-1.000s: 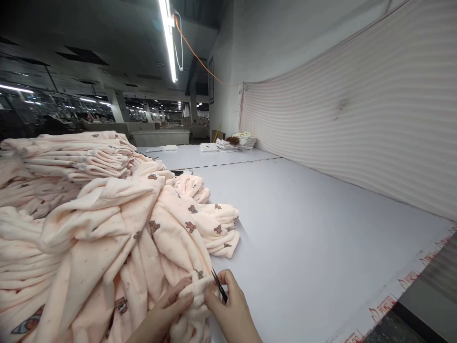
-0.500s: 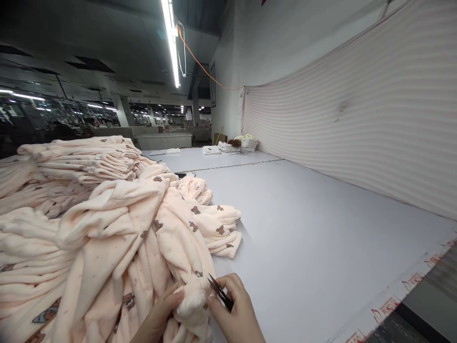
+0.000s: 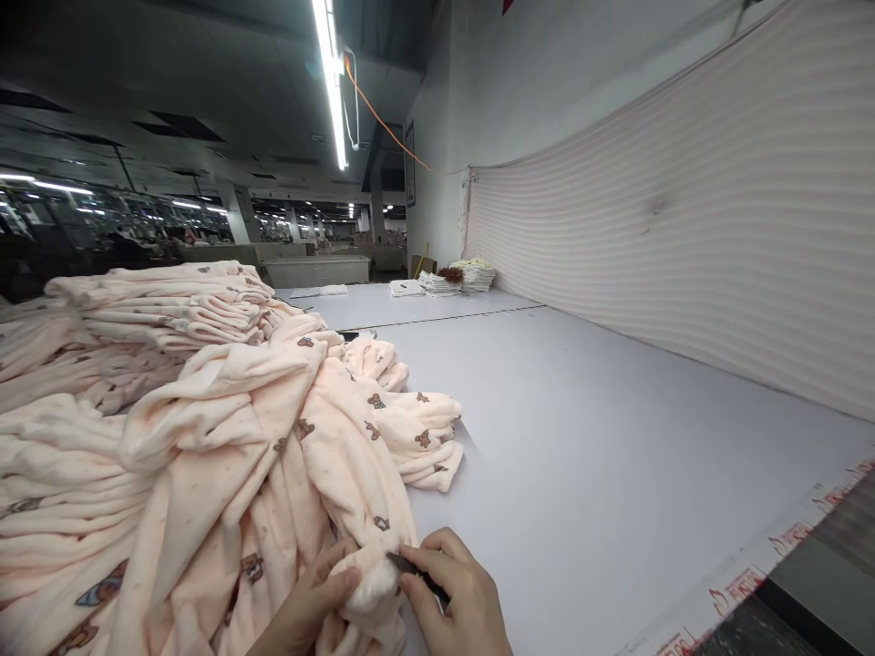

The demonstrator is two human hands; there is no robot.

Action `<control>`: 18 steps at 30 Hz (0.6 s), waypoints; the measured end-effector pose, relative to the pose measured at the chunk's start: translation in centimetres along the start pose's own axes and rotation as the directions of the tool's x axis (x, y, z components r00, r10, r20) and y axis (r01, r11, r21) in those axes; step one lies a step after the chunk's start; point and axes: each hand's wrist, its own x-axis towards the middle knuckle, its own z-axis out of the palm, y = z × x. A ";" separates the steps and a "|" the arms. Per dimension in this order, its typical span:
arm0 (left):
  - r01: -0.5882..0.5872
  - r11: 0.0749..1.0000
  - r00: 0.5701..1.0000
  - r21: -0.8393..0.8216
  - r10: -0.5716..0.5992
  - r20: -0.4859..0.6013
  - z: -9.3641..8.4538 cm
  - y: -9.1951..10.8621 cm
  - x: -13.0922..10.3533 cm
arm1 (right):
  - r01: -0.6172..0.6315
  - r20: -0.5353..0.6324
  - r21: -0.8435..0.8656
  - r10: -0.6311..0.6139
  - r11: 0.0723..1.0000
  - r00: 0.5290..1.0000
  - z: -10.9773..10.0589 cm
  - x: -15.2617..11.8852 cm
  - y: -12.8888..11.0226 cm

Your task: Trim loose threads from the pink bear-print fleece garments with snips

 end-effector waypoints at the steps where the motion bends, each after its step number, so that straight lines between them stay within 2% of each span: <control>1: -0.010 1.000 1.000 -0.011 0.010 0.020 -0.1 0.0 0.0 | -0.011 -0.025 0.027 0.012 1.000 1.000 0.1 0.0 0.2; 5: -0.066 0.998 0.997 0.001 0.066 0.035 -0.3 -0.2 0.1 | -0.057 -0.064 0.078 0.062 0.995 0.996 -0.2 -0.3 0.3; 9: -0.080 0.997 0.996 0.005 0.079 0.041 -0.2 -0.5 0.2 | -0.061 0.041 -0.032 0.062 0.998 0.997 -1.1 -0.4 -0.4; 12: -0.098 0.991 0.994 0.093 0.093 0.063 -0.1 -0.4 0.1 | -0.075 0.075 -0.058 0.079 0.996 0.994 -1.5 -0.3 -0.8; 14: -0.085 0.988 0.995 0.129 0.078 0.055 -0.1 -0.1 -0.1 | -0.099 0.050 -0.016 0.100 0.995 0.994 -1.5 -0.2 -0.7; 18: -0.017 0.995 0.999 0.098 0.012 0.051 0.1 0.8 -0.3 | -0.190 -0.095 0.152 0.205 0.970 0.974 -0.5 0.4 -0.1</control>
